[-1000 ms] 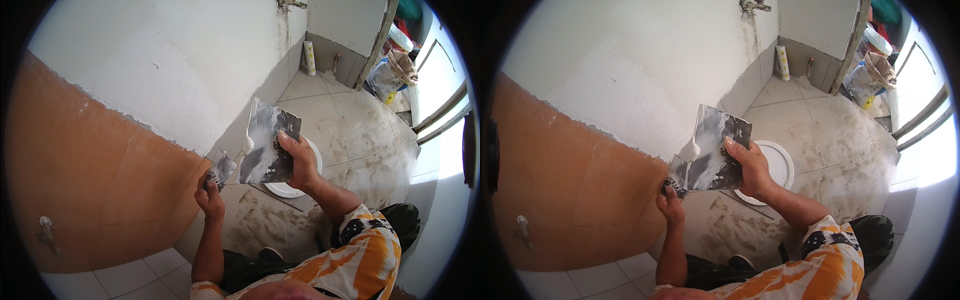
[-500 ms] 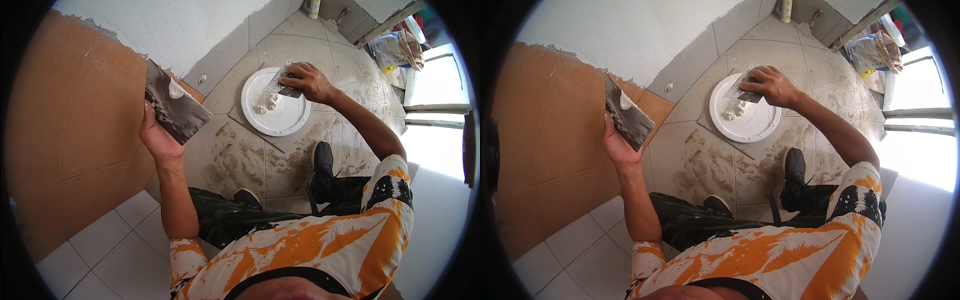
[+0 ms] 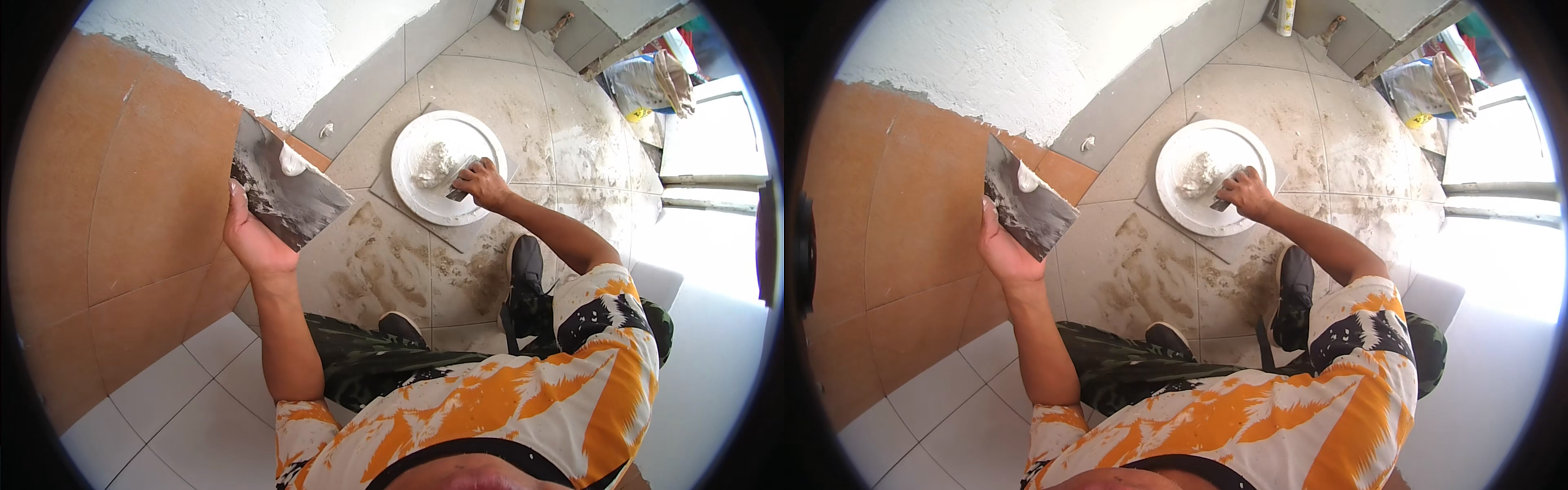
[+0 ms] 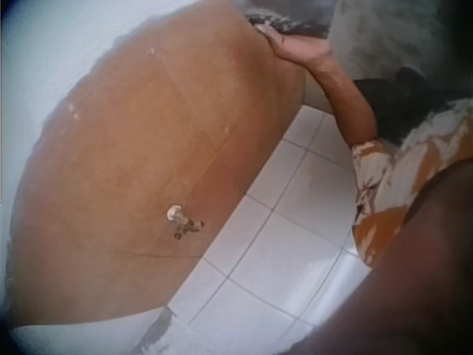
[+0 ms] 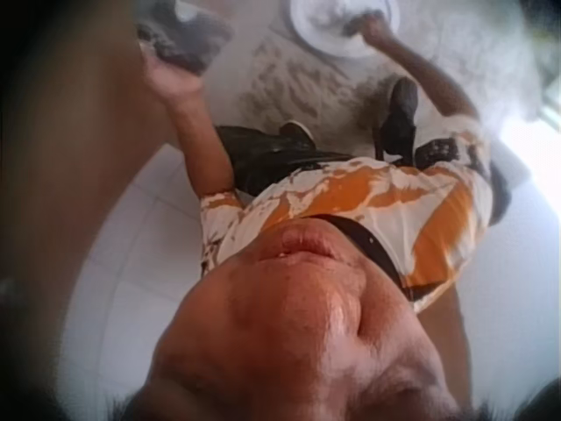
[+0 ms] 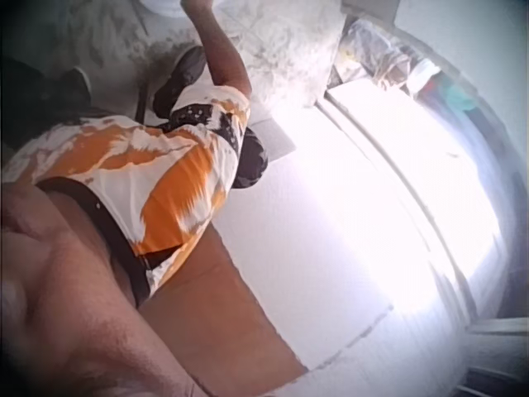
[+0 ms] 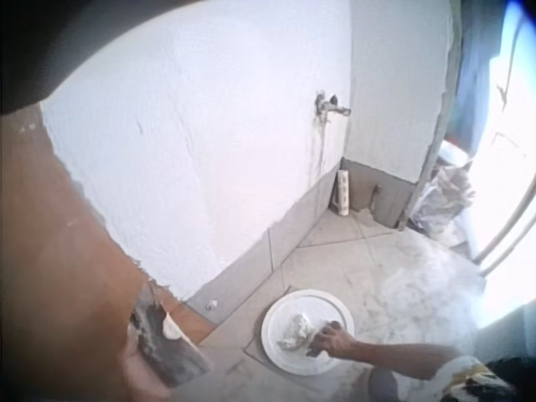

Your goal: The person applies white plaster to a wall using a trowel and a smaller scraper. They repeatedly scoop plaster from a bucket lid and spread it onto the wall surface, smoothing it with the tools.

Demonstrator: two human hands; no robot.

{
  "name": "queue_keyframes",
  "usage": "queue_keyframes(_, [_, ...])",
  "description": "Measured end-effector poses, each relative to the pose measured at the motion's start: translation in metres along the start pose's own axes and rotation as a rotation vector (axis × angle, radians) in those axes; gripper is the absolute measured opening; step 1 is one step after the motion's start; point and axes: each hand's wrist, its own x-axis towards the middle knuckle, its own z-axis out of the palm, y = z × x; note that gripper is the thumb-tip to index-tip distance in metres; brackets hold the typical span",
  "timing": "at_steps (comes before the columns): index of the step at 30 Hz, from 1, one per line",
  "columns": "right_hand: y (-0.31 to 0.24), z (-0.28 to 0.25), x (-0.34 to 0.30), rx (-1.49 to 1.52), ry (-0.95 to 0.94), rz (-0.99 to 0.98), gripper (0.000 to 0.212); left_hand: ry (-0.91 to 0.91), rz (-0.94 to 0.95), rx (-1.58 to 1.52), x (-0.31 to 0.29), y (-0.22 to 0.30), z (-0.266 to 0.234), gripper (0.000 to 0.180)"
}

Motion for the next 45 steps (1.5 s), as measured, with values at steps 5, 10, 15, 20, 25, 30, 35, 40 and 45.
queue_keyframes(5, [-0.014, 0.032, 0.011, -0.060, 0.222, -0.052, 0.032, 0.050, -0.026, 0.021, 0.000, -0.004, 0.002, 0.043])
queue_keyframes(10, [0.002, 0.000, 0.007, -0.071, 0.028, -0.133, 0.004, 0.017, -0.088, -0.027, 0.000, -0.014, 0.004, 0.043])
queue_keyframes(15, [0.045, -0.021, -0.004, -0.109, -0.030, -0.363, 0.005, -0.061, -0.180, -0.155, 0.001, -0.022, -0.002, 0.042])
queue_keyframes(20, [0.072, -0.065, -0.022, 0.181, 0.023, -0.153, 0.016, -0.125, -0.221, -0.253, 0.004, -0.036, -0.012, 0.043])
queue_keyframes(25, [0.033, -0.118, -0.013, 1.082, 0.385, 0.282, 0.024, 0.064, -0.420, -0.220, 0.024, -0.096, -0.014, 0.041])
queue_keyframes(30, [-0.049, -0.204, 0.020, 1.391, 0.608, 0.116, 0.030, 0.079, -0.556, -0.278, 0.020, -0.127, 0.008, 0.041])
queue_keyframes(35, [-0.095, -0.243, 0.056, 0.790, 0.418, -0.244, 0.052, -0.050, -0.534, -0.335, 0.014, -0.116, 0.017, 0.038])
queue_keyframes(40, [-0.073, -0.237, 0.068, 0.389, 0.398, -0.240, 0.062, -0.025, -0.414, -0.257, 0.000, -0.078, 0.019, 0.035])
queue_keyframes(45, [-0.073, -0.209, 0.068, 1.505, 0.297, 0.394, 0.023, -0.058, -0.047, -0.348, 0.002, -0.045, 0.018, 0.032])
